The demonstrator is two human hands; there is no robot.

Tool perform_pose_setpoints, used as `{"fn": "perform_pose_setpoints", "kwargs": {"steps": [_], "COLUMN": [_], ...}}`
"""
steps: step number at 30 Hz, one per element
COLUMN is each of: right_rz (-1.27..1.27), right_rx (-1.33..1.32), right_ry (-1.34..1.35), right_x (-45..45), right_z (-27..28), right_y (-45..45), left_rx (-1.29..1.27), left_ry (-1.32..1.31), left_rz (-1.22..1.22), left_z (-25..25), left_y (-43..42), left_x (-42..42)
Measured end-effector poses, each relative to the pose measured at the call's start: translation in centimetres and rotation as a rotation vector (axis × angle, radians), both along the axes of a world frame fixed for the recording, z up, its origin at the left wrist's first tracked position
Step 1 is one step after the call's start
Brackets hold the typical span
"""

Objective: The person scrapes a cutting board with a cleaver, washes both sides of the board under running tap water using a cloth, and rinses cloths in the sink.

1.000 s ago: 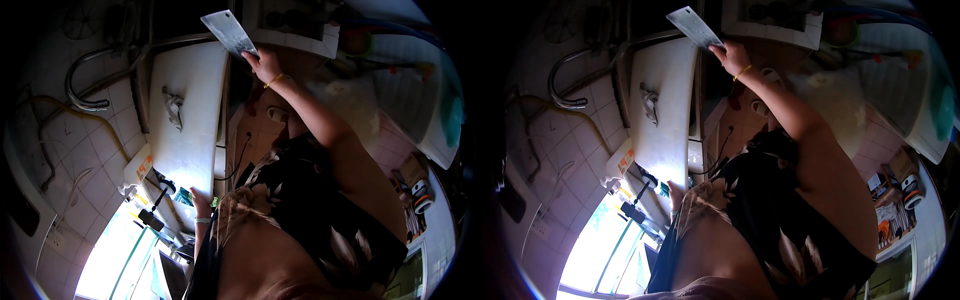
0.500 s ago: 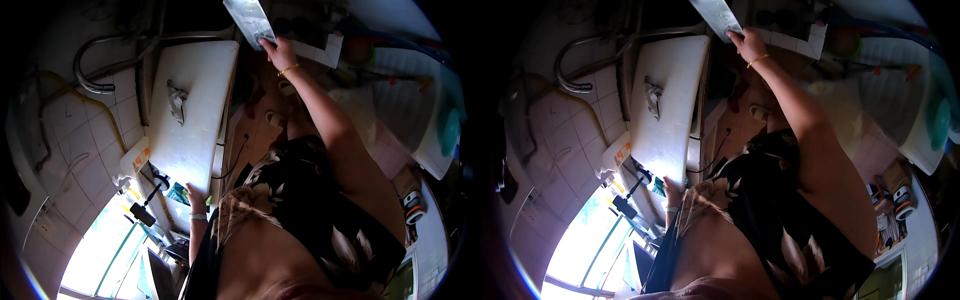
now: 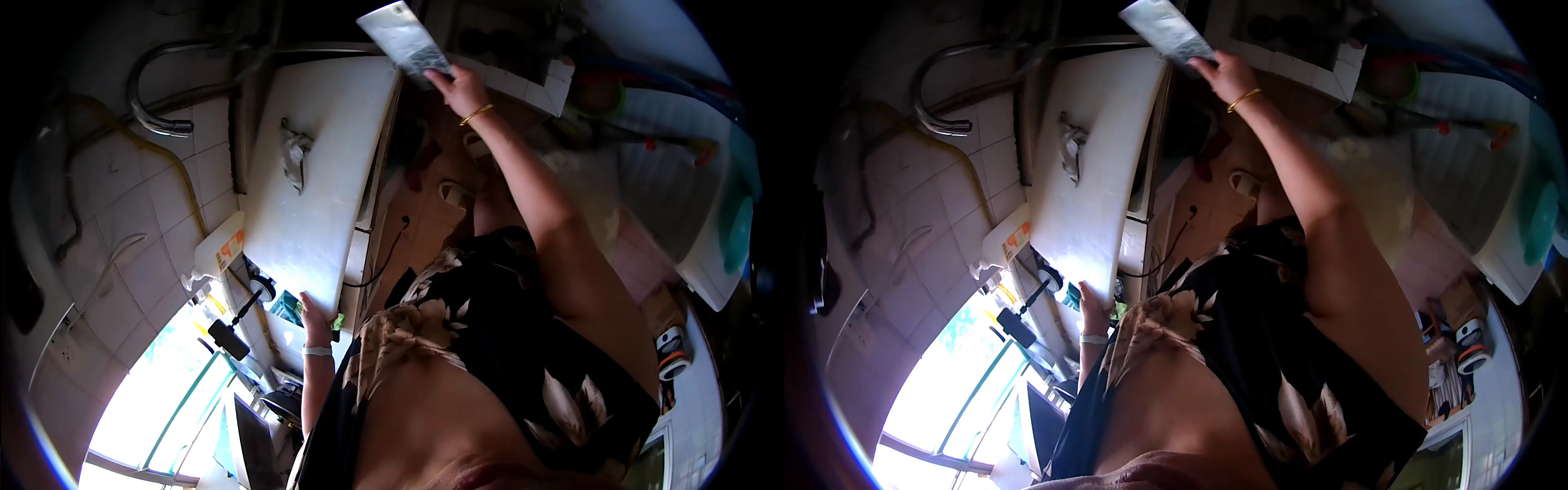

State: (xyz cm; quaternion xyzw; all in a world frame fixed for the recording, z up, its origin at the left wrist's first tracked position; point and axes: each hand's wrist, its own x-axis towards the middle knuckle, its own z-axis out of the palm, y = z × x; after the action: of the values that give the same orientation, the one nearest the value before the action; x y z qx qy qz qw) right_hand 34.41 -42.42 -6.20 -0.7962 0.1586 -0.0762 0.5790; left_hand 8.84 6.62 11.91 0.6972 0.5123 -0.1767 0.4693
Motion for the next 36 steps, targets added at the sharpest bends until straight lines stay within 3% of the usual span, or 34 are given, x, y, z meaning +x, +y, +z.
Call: {"fn": "perform_pose_setpoints", "kwargs": {"steps": [3,5,9,12,15,17,20,21,23,24,25,26,27,29,33,36], "right_rz": [-0.095,0.005,0.044,0.057,-0.036,-0.138,-0.031,0.059,0.151,0.122,0.111,0.081,0.051,-0.019,0.039,0.147], "right_rx": [0.036,-0.038,0.242,0.150,-0.073,0.195,0.229,0.268,0.127,0.182,0.248,0.148,0.044,-0.096,0.018,-0.005], "right_ry": [-0.175,0.172,-0.236,-0.277,-0.018,-0.005,0.024,0.004,-0.166,-0.222,-0.017,0.055,0.125,-0.011,0.041,0.257], "right_x": [-0.2,-1.8,-4.8,-4.5,-1.3,-0.1,-2.7,-3.3,-3.5,-3.5,-3.0,-2.0,-0.9,1.1,3.5,5.8], "right_z": [0.5,3.4,4.7,3.1,-0.4,1.6,5.8,6.1,3.9,4.2,3.9,3.6,2.9,-0.8,3.9,6.9], "right_y": [-1.3,-0.2,6.1,7.0,3.8,2.1,5.2,6.2,8.0,7.2,6.2,4.6,2.7,0.0,-2.4,-3.9], "left_rx": [0.036,0.057,0.024,0.045,-0.018,-0.055,-0.061,0.078,0.224,0.085,0.008,-0.053,-0.042,-0.024,-0.022,-0.032], "left_ry": [0.009,0.020,0.094,0.090,0.092,0.034,0.053,0.034,0.011,0.038,0.053,0.061,0.069,0.069,0.012,0.096], "left_rz": [0.003,0.023,0.022,0.039,-0.064,-0.032,-0.046,-0.406,-0.763,-0.389,-0.202,-0.007,0.018,0.067,0.090,0.020], "left_z": [-0.5,-0.6,0.3,2.9,5.4,5.6,6.1,5.8,5.6,5.4,5.4,5.4,5.3,4.3,-0.2,-3.0], "left_y": [0.4,0.0,0.5,-0.6,-2.1,-2.0,-0.2,0.5,0.7,0.6,0.4,0.1,-0.4,-0.4,1.2,2.5], "left_x": [0.2,0.1,0.6,1.5,2.6,2.8,1.8,1.1,1.3,1.6,1.6,1.5,1.3,1.2,-1.5,-3.3]}}
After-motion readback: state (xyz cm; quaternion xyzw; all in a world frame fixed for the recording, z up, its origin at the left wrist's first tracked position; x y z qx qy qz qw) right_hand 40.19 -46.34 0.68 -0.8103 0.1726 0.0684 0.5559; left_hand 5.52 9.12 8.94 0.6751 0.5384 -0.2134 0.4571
